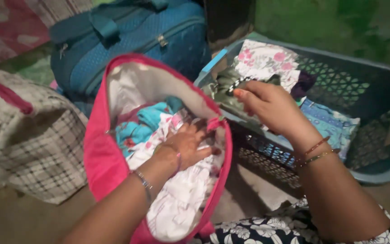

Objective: The person packs clothes by taking garments from a basket, folding them, and placing them into a bag by hand.

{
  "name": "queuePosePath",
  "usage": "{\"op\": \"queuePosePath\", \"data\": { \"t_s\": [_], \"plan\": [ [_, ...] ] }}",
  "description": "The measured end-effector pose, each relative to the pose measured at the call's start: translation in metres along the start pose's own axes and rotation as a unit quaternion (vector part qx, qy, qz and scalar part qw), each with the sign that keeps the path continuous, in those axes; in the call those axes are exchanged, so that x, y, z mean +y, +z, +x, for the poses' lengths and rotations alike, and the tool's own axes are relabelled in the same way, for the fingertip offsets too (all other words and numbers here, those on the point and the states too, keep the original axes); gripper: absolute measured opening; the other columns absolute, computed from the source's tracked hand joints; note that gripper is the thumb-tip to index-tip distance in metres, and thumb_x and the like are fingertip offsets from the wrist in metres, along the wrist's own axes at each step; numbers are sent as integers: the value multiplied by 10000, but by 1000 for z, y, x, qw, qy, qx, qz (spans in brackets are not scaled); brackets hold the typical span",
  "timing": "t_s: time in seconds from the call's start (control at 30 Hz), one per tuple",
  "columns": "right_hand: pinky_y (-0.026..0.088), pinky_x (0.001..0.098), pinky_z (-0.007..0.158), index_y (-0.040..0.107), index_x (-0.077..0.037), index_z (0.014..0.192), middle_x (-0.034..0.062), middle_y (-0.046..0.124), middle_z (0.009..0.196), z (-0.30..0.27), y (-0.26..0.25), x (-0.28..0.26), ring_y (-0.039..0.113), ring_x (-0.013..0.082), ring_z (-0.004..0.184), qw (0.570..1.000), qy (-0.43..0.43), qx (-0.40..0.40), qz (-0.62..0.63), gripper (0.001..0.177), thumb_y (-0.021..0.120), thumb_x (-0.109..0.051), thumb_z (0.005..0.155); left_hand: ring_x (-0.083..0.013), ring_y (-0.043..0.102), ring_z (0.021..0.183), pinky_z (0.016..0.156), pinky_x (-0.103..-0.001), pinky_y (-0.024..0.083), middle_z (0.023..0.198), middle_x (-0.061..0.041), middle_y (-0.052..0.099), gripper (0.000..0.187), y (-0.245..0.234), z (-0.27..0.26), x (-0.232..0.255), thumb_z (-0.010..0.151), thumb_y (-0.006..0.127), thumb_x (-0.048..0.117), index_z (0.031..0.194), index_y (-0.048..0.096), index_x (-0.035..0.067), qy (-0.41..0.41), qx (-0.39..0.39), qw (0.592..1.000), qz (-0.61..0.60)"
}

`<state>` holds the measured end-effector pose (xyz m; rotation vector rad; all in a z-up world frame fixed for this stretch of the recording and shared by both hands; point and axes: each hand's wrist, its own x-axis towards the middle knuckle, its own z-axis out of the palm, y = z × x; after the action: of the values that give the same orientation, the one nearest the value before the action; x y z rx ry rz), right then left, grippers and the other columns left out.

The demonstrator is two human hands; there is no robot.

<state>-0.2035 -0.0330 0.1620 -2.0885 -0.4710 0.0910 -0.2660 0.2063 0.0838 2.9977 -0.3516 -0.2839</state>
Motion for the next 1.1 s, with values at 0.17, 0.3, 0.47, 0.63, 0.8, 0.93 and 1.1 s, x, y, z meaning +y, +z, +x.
{"op": "queuePosePath", "data": {
  "t_s": [0.17,0.3,0.47,0.63,0.8,0.93,1.1],
  "plan": [
    [516,370,644,742,-50,1049,95,717,789,-7,-56,32,674,211,710,985,-28,151,-83,312,648,-331,952,-264,640,1135,996,-412,478,1169,-140,713,465,-36,-35,2,896,646,482,1153,709,100,11,79,984,-162],
    [529,362,704,733,-41,1043,94,734,828,-3,-90,76,685,205,759,980,-7,178,-85,301,649,-322,973,-195,697,696,663,-344,567,797,-121,757,232,-78,-38,9,939,603,228,1033,758,84,-75,220,911,-340],
    [538,385,705,748,-75,1069,115,738,810,2,-102,103,697,223,747,979,83,140,-126,304,647,-338,954,-56,722,777,694,-251,575,859,-42,779,166,-119,-6,31,991,592,127,1070,726,69,72,401,839,-360],
    [541,449,789,754,-94,1078,155,753,951,15,-105,131,711,327,885,970,61,143,-186,270,631,-305,962,-287,730,776,686,-406,558,823,-127,759,198,-135,54,87,959,639,235,987,770,89,136,356,911,-159],
    [534,477,877,760,-145,1094,153,745,1061,25,-106,155,691,376,1011,959,69,170,-214,245,602,-249,939,-362,710,958,812,-509,546,989,-145,753,200,-130,140,145,883,625,215,1023,754,152,189,148,961,139],
    [534,482,885,761,-149,1078,151,744,1056,34,-107,165,685,377,1022,959,74,169,-216,234,603,-252,938,-300,706,1105,872,-474,561,1172,-109,739,239,-101,211,173,928,623,199,1123,750,144,217,37,907,358],
    [534,516,847,761,-162,1038,165,740,1017,46,-97,177,687,394,984,955,44,156,-248,216,594,-212,911,-298,673,1163,912,-460,557,1237,-121,704,299,-61,284,164,903,645,157,1184,746,131,124,-23,947,297]
  ]
}}
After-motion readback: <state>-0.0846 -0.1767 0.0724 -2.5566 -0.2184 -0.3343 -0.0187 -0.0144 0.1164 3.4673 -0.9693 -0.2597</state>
